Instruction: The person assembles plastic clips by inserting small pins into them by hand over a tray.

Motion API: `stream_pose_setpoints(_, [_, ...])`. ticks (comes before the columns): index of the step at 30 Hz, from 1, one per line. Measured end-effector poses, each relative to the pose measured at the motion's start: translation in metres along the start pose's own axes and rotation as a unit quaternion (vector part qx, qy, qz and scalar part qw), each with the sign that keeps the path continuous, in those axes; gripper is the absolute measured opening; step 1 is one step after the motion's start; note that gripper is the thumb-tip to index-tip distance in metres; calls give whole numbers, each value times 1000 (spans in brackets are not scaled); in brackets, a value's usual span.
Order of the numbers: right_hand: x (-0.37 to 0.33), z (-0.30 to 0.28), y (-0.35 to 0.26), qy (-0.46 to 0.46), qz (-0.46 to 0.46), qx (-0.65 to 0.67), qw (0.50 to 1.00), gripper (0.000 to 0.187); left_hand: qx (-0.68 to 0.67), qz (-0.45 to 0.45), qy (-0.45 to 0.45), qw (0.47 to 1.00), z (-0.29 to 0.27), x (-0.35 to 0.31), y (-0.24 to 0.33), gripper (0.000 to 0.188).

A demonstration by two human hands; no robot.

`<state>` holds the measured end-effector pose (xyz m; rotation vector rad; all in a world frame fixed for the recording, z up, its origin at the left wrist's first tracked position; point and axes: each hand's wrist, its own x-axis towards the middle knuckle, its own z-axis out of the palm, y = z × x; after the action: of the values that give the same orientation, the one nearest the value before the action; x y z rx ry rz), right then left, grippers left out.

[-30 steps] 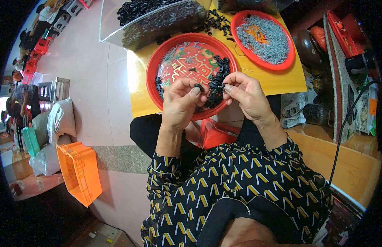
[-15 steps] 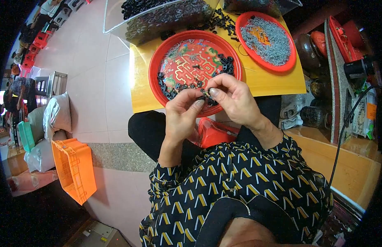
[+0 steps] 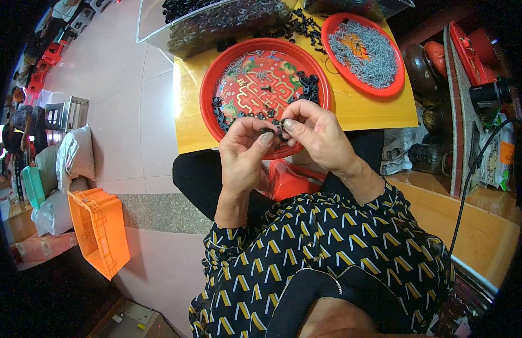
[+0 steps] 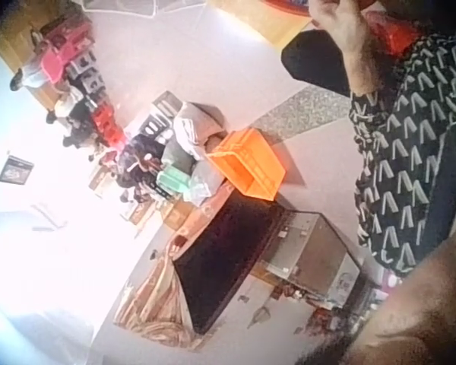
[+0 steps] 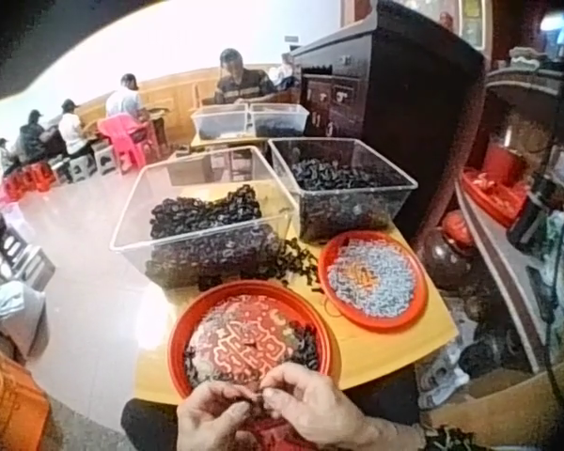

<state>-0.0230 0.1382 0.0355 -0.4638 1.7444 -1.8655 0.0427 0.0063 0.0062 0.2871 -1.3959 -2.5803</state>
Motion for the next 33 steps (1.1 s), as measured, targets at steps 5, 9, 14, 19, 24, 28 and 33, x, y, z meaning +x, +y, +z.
stream_pose_setpoints(5, [-1,-7,-1,0,48,3,999,7,-11,-27,-13,999,-9,-3,-1,18])
stream_pose_setpoints(9, [0,-10,-1,-9,63,29,998,10,-47,-54,-8,997,-10,-5,-3,24])
stream_pose_setpoints(14, [-1,-6,-6,-7,30,32,999,12,-40,-37,-15,998,-9,-6,-2,27])
stream_pose_setpoints(19, [-1,-3,-7,6,69,49,996,12,-32,-27,-7,999,-8,-7,-3,27])
stream_pose_setpoints(24, [0,-3,-4,4,58,24,998,11,-10,-17,-3,1000,-7,-8,-5,28])
stream_pose_setpoints(28, [0,-2,-5,1,56,21,998,10,-11,-18,-18,1000,-10,-8,-6,30])
stream_pose_setpoints(33, [-1,0,-8,14,49,19,999,10,-9,-19,-17,1000,-10,-8,-6,30])
